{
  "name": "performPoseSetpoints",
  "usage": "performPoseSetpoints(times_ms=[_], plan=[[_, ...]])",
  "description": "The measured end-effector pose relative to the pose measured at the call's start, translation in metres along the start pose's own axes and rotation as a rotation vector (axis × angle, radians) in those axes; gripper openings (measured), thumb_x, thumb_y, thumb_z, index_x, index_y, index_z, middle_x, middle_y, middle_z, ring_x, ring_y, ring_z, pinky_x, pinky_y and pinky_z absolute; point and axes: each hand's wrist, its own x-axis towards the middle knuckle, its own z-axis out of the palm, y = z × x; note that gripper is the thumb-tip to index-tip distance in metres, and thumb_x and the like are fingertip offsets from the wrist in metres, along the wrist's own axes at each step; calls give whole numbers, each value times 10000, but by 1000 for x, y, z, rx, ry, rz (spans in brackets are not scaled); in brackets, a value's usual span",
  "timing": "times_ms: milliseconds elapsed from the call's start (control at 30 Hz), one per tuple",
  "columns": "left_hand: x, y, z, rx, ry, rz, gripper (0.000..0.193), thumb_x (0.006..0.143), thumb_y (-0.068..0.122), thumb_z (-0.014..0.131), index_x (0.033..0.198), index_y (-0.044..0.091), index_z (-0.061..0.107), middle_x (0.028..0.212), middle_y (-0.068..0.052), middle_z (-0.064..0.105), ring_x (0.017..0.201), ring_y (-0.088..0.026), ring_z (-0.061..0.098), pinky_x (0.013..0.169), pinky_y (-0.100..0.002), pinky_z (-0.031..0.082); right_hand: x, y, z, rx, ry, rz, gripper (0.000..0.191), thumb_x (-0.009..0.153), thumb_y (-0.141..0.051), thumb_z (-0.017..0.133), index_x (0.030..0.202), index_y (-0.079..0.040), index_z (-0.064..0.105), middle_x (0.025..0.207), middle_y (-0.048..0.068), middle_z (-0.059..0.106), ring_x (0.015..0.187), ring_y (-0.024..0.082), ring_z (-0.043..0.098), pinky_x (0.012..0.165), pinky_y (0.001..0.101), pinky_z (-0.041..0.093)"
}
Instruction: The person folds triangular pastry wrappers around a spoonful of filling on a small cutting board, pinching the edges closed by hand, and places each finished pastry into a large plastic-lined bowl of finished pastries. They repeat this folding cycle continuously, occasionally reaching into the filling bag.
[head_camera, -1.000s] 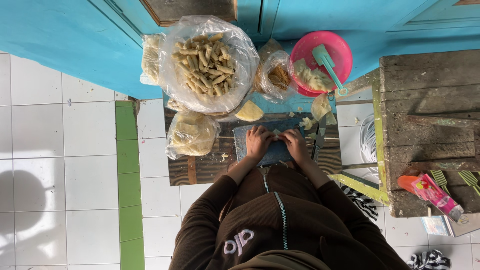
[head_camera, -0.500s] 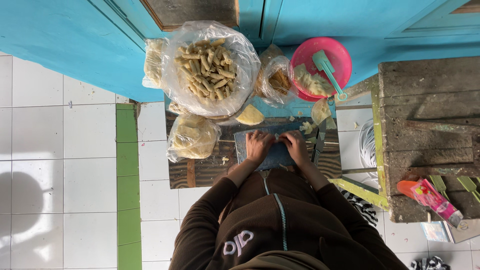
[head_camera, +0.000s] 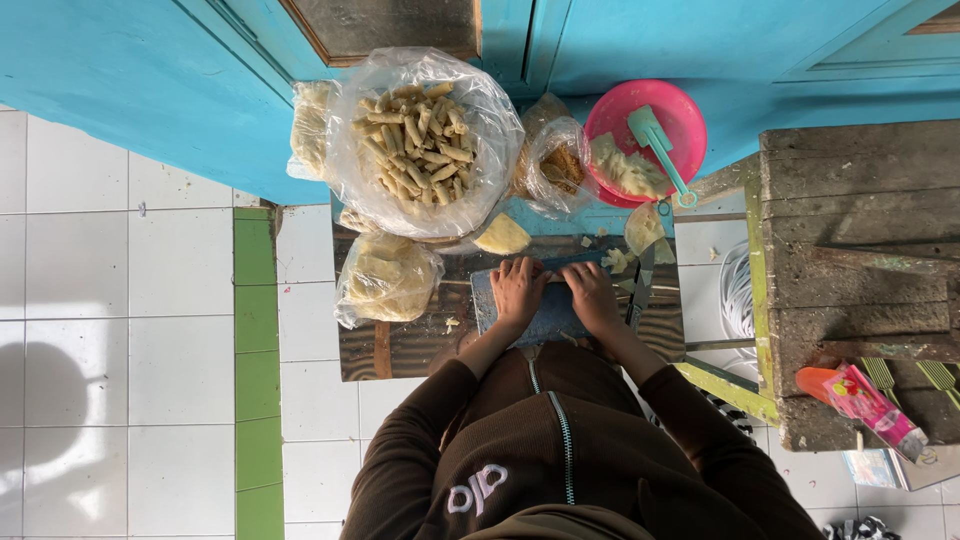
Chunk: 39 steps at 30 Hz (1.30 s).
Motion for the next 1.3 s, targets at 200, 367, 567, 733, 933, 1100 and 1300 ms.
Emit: performPoseSetpoints(times_ms=[200, 367, 567, 733, 933, 1100, 1300], plan=[[-5, -16, -21, -49, 112, -68, 189, 945, 302, 708, 1053, 156, 657, 975, -20, 688, 960, -262, 620, 841, -432, 423, -8, 7, 7, -64, -62, -22, 360, 929, -104, 647, 1288, -89, 669, 1144, 87, 650, 1054, 294, 578, 884, 435, 475], [-3, -41, -34, -490, 240, -285, 255, 933, 154, 707, 1153, 57, 621, 991, -75, 682, 861, -214, 653, 786, -371, 534, 35, 13, -2, 245, -26, 81, 298, 941, -150, 717, 1238, -139, 691, 990, 49, 693, 926, 225, 637, 809, 359, 518], [23, -60, -43, -680, 281, -394, 446, 942, 137, 714, 1324, -17, 543, 1140, -115, 675, 939, -166, 694, 849, -305, 564, 149, -33, -82, 696, 137, 169, 195, 969, -134, 772, 1120, -43, 690, 952, 33, 719, 767, 127, 580, 661, 251, 463], [35, -54, -43, -784, 268, -438, 366, 955, 111, 676, 1303, 1, 646, 1070, -101, 736, 933, -150, 686, 860, -296, 551, 221, -66, -94, 1030, 368, -149, 254, 1001, -136, 698, 1195, 7, 617, 1275, 92, 636, 1087, 147, 617, 843, 248, 519], [34, -51, -41, -929, 271, -420, 282, 950, 80, 662, 1219, 1, 694, 1070, -69, 753, 952, -105, 691, 864, -273, 549, 160, -60, -5, 651, 146, -190, 114, 980, -89, 762, 964, -59, 653, 912, 43, 701, 779, 154, 694, 689, 251, 569], [37, -53, -37, -850, 201, -529, 237, 953, 105, 722, 1164, -2, 732, 986, -96, 764, 840, -98, 680, 771, -264, 544, 128, -48, 23, 514, 82, -132, 171, 841, -49, 795, 959, -6, 679, 894, 115, 693, 802, 267, 688, 690, 355, 547], [36, -50, -36, -751, 236, -466, 229, 959, 138, 699, 1159, 50, 771, 967, -57, 737, 758, -82, 631, 719, -260, 529, 134, -60, 13, 641, 11, 172, 178, 914, -108, 745, 1066, -18, 721, 949, 117, 727, 787, 236, 707, 660, 371, 567]])
